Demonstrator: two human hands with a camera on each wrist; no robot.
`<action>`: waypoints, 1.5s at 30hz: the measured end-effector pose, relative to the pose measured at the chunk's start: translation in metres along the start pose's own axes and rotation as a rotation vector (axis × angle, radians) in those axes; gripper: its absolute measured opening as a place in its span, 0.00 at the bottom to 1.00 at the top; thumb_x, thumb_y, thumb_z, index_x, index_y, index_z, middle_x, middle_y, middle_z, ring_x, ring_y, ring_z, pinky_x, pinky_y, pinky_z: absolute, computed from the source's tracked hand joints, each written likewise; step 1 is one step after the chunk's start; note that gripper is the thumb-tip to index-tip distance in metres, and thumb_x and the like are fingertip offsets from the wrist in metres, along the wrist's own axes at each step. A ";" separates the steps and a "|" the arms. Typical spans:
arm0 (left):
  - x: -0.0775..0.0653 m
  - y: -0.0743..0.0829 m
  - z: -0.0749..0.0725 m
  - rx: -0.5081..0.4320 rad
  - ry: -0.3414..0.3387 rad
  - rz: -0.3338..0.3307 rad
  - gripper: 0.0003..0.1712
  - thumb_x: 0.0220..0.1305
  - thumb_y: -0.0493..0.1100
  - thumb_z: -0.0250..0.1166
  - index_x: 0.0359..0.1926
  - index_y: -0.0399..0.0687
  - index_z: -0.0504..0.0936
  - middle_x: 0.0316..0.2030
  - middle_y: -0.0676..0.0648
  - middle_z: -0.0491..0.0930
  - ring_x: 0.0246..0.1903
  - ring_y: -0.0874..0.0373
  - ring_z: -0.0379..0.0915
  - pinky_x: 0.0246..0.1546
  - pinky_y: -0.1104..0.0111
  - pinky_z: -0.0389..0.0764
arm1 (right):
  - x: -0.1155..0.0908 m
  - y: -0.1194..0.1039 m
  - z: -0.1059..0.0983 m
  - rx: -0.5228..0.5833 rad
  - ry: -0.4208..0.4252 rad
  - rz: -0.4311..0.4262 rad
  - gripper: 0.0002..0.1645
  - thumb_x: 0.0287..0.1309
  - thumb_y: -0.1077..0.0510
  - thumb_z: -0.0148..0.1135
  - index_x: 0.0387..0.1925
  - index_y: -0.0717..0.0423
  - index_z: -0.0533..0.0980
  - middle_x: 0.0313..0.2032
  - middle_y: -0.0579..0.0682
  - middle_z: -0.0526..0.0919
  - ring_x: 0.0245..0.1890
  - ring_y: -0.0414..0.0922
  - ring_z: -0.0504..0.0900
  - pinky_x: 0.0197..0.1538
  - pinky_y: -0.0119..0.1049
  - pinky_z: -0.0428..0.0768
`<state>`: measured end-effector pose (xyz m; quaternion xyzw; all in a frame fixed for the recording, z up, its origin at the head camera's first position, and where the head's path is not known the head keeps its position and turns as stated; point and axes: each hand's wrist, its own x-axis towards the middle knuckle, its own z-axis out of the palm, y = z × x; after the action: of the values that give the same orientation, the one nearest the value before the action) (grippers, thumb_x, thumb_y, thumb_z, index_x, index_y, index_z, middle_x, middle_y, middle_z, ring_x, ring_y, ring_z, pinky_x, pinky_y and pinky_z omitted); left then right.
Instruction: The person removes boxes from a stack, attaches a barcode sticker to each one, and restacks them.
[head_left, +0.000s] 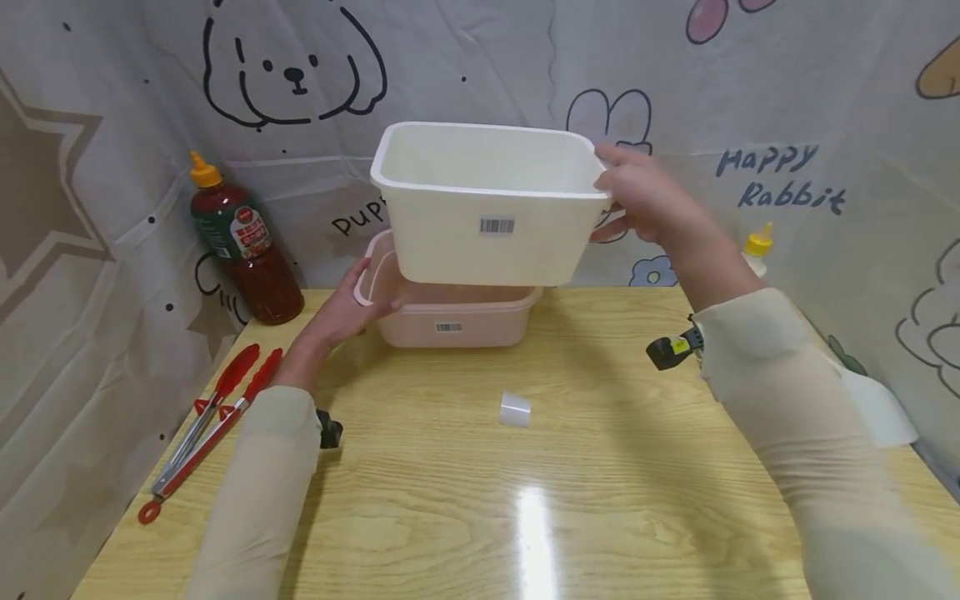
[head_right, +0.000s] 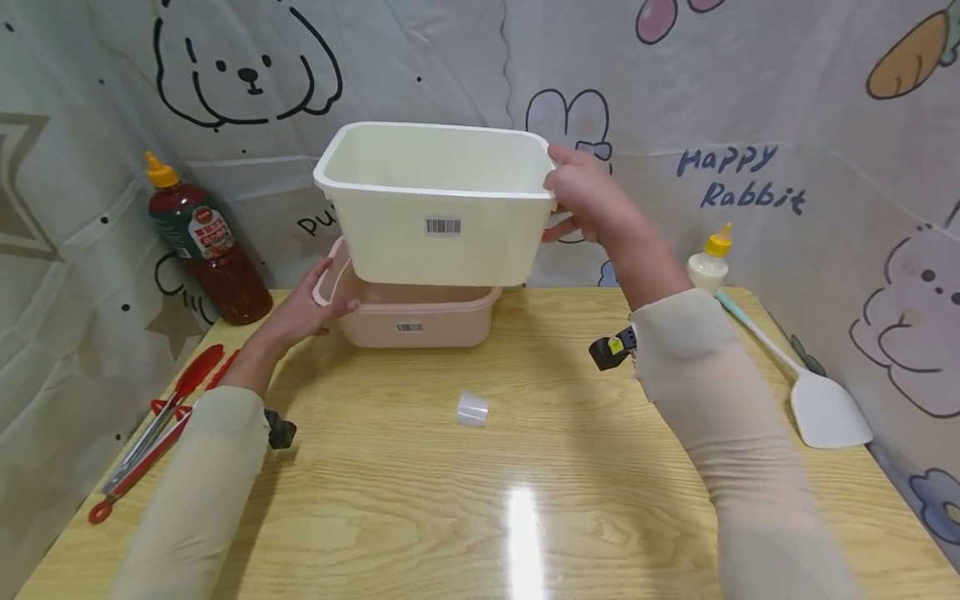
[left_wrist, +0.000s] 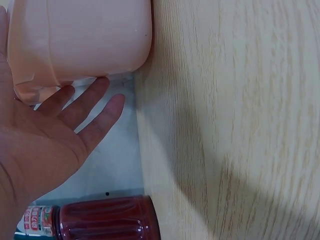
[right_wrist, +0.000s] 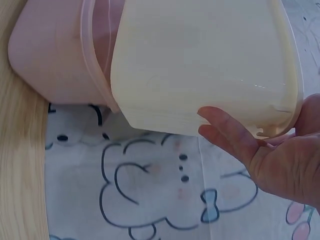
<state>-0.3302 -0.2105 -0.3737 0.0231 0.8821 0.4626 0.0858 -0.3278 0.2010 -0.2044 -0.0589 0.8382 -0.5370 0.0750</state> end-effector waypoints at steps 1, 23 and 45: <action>0.000 0.000 0.000 -0.006 -0.001 0.000 0.65 0.58 0.67 0.71 0.81 0.71 0.34 0.80 0.41 0.49 0.75 0.36 0.54 0.65 0.34 0.69 | 0.002 -0.001 0.003 0.008 -0.008 0.003 0.42 0.73 0.60 0.42 0.82 0.40 0.42 0.71 0.56 0.68 0.51 0.52 0.81 0.50 0.52 0.87; 0.003 -0.004 0.003 -0.013 0.031 0.128 0.63 0.59 0.65 0.72 0.81 0.73 0.35 0.81 0.43 0.45 0.77 0.36 0.50 0.58 0.32 0.74 | 0.024 -0.003 0.053 0.021 -0.053 -0.020 0.44 0.70 0.63 0.45 0.82 0.45 0.42 0.70 0.55 0.68 0.65 0.56 0.76 0.51 0.53 0.86; 0.005 -0.012 0.006 -0.047 0.104 0.173 0.57 0.61 0.62 0.71 0.80 0.64 0.44 0.76 0.43 0.59 0.75 0.43 0.55 0.75 0.39 0.57 | 0.034 0.030 0.083 0.027 -0.016 0.025 0.44 0.71 0.62 0.46 0.82 0.47 0.41 0.73 0.62 0.64 0.67 0.61 0.73 0.53 0.56 0.85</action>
<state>-0.3332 -0.2115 -0.3876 0.0731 0.8690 0.4894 -0.0001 -0.3457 0.1330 -0.2677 -0.0516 0.8310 -0.5466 0.0892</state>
